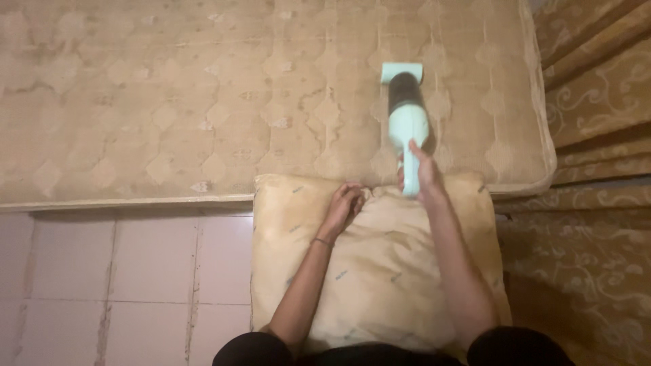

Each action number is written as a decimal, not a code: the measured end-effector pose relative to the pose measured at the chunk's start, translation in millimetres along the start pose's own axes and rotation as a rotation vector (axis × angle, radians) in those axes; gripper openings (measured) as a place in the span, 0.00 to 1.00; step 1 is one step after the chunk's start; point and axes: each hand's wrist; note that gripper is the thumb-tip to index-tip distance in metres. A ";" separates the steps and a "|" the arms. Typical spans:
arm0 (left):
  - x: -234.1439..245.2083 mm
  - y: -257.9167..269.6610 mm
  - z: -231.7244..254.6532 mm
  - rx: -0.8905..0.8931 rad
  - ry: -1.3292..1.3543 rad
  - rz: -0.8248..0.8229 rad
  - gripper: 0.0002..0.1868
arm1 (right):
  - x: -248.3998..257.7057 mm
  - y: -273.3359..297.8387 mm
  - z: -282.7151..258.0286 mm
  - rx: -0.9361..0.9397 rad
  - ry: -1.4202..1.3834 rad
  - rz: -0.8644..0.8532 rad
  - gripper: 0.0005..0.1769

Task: The person uses a handheld electric cleaning device to clean the surface of a mattress. They move the device back and forth across the mattress surface in a systematic manner.

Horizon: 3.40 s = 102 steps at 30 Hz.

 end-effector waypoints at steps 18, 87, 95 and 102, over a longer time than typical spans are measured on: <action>7.4 -3.4 -6.5 0.030 -0.014 -0.003 0.09 | -8.0 171.0 98.3 -0.072 -0.088 0.111 0.27; 7.9 -6.9 -9.1 0.006 -0.005 0.012 0.09 | 14.9 234.7 90.5 0.166 0.484 0.348 0.51; 2.9 -1.3 -1.0 0.016 -0.023 0.015 0.09 | -15.0 170.4 60.7 0.368 0.494 0.261 0.41; 0.9 -2.0 -4.9 0.011 0.022 0.024 0.11 | -32.3 101.7 7.1 0.328 0.538 0.274 0.42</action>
Point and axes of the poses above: each hand's wrist, its own y-axis away from the middle knuckle, its own x-axis out of the back of the hand, z = x × y, and after that the axes turned 10 degrees about -z, right-handed
